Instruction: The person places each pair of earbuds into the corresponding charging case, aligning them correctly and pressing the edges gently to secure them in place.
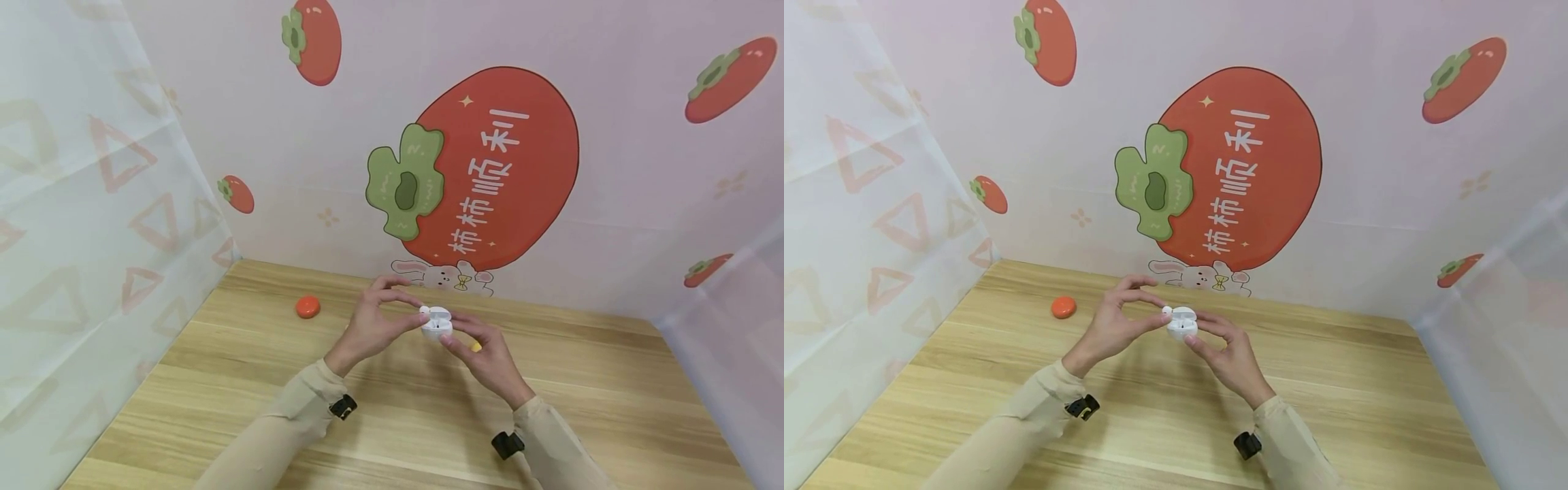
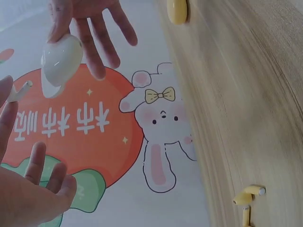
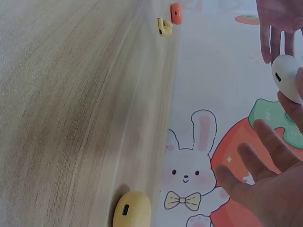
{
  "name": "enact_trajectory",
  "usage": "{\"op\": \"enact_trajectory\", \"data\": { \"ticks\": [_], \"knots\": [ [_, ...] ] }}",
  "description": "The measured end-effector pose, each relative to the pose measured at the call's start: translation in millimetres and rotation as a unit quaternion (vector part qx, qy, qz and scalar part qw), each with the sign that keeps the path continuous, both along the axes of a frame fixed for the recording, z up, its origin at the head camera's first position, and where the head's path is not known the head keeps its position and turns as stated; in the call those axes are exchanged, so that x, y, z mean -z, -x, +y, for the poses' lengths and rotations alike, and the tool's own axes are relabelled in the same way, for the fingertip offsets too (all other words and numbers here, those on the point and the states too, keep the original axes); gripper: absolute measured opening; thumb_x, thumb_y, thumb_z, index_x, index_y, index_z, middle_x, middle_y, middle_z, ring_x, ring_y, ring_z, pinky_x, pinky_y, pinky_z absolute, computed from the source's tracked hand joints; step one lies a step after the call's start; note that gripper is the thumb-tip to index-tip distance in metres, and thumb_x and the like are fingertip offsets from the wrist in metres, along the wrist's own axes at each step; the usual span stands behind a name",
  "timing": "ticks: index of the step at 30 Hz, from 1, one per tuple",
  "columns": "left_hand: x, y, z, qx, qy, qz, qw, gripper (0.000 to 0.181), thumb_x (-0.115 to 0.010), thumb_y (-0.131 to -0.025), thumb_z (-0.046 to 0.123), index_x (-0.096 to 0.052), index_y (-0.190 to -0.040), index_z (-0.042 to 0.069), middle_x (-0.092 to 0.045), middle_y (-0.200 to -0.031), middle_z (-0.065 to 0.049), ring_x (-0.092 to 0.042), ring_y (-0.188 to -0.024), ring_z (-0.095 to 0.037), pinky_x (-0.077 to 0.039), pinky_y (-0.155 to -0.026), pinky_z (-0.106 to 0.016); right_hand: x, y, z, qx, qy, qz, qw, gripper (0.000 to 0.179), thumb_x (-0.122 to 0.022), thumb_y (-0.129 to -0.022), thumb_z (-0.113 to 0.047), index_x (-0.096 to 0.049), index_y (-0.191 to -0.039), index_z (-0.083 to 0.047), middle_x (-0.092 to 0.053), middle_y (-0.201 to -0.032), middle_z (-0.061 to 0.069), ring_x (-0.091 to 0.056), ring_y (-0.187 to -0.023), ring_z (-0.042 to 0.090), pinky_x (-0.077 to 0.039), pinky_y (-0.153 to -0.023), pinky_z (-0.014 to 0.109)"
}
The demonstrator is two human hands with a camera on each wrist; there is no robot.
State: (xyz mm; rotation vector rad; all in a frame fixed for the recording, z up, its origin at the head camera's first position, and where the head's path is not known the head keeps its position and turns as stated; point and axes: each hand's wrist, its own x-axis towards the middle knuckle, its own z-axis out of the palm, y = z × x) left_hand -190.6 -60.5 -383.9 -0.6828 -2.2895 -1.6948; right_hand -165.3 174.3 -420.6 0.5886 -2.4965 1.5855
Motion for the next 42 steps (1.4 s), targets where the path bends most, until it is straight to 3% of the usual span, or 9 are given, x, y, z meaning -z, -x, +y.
{"op": "enact_trajectory", "data": {
  "ticks": [12, 21, 42],
  "knots": [
    [4.7, 0.0, 10.8, 0.005, -0.011, -0.033, 0.9994, 0.018, -0.087, -0.080, 0.023, -0.082, -0.095, 0.014, -0.056, -0.134, 0.000, -0.046, -0.132, -0.025, -0.034, -0.108, -0.055, 0.5, 1.2, -1.1, 0.008, -0.005, -0.009, 0.9999, 0.031, -0.075, -0.094, -0.021, -0.074, -0.124, -0.013, -0.063, -0.137, 0.009, -0.054, -0.131, 0.033, -0.038, -0.104, 0.066],
    [6.9, 0.6, 15.7, 0.011, -0.026, -0.017, 0.9995, 0.018, -0.088, -0.080, 0.022, -0.082, -0.094, 0.014, -0.057, -0.134, 0.000, -0.046, -0.131, -0.021, -0.036, -0.106, -0.054, 0.1, 0.9, -1.5, 0.008, -0.001, -0.010, 0.9999, 0.032, -0.075, -0.094, -0.023, -0.074, -0.125, -0.015, -0.061, -0.139, 0.007, -0.052, -0.133, 0.033, -0.037, -0.105, 0.067],
    [5.9, -6.7, 20.5, -0.037, 0.051, 0.006, 0.9980, 0.014, -0.085, -0.082, 0.023, -0.081, -0.090, 0.013, -0.056, -0.135, -0.003, -0.043, -0.132, -0.026, -0.035, -0.105, -0.056, -0.6, -0.3, -1.2, 0.006, 0.017, 0.000, 0.9998, 0.033, -0.074, -0.094, -0.018, -0.073, -0.126, -0.012, -0.060, -0.140, 0.007, -0.051, -0.133, 0.032, -0.037, -0.105, 0.068]
  ]
}}
